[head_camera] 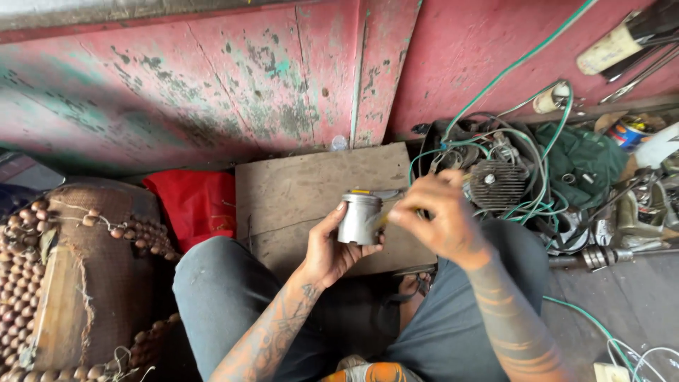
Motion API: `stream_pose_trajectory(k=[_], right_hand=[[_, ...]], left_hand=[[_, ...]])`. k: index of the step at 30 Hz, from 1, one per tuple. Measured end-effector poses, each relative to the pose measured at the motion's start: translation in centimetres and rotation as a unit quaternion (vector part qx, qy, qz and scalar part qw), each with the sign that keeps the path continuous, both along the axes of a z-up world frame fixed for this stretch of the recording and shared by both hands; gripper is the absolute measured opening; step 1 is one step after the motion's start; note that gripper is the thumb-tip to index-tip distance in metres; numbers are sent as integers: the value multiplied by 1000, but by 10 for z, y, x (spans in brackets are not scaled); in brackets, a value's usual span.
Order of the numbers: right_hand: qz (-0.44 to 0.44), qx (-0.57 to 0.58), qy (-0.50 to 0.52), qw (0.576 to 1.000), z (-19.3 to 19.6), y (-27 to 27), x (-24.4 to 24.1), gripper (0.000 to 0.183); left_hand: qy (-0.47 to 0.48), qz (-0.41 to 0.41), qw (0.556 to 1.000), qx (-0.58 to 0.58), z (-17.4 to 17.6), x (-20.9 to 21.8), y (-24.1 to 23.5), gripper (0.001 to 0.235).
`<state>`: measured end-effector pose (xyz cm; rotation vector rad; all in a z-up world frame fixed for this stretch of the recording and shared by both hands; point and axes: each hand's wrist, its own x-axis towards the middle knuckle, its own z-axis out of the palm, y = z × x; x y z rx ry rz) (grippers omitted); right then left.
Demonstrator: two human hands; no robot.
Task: Cleaning a motorcycle piston using a small hand tool to scrape off debris and carbon buildup
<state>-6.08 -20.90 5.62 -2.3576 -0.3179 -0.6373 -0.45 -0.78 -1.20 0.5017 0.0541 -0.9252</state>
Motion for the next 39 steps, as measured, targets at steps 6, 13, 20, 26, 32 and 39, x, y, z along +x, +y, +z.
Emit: stream_pose_trajectory(k=[6, 13, 20, 26, 32, 39], right_hand=[[-6, -5, -2, 1000, 2, -6, 0, 17], [-1, 13, -13, 1000, 6, -2, 2, 20], [38, -4, -32, 999, 4, 5, 2, 18], [33, 18, -40, 999, 6, 13, 0, 18], [-21, 16, -48, 998, 3, 7, -2, 19], [-5, 4, -49, 999, 7, 7, -4, 13]], left_hand=[[8, -12, 1000, -7, 4, 1, 2, 58], [14, -18, 999, -37, 2, 3, 3, 64], [17, -1, 999, -45, 7, 6, 3, 65], [12, 24, 996, -85, 16, 3, 10, 62], [23, 8, 994, -110, 13, 1, 6, 68], [28, 8, 995, -98, 2, -2, 6, 63]])
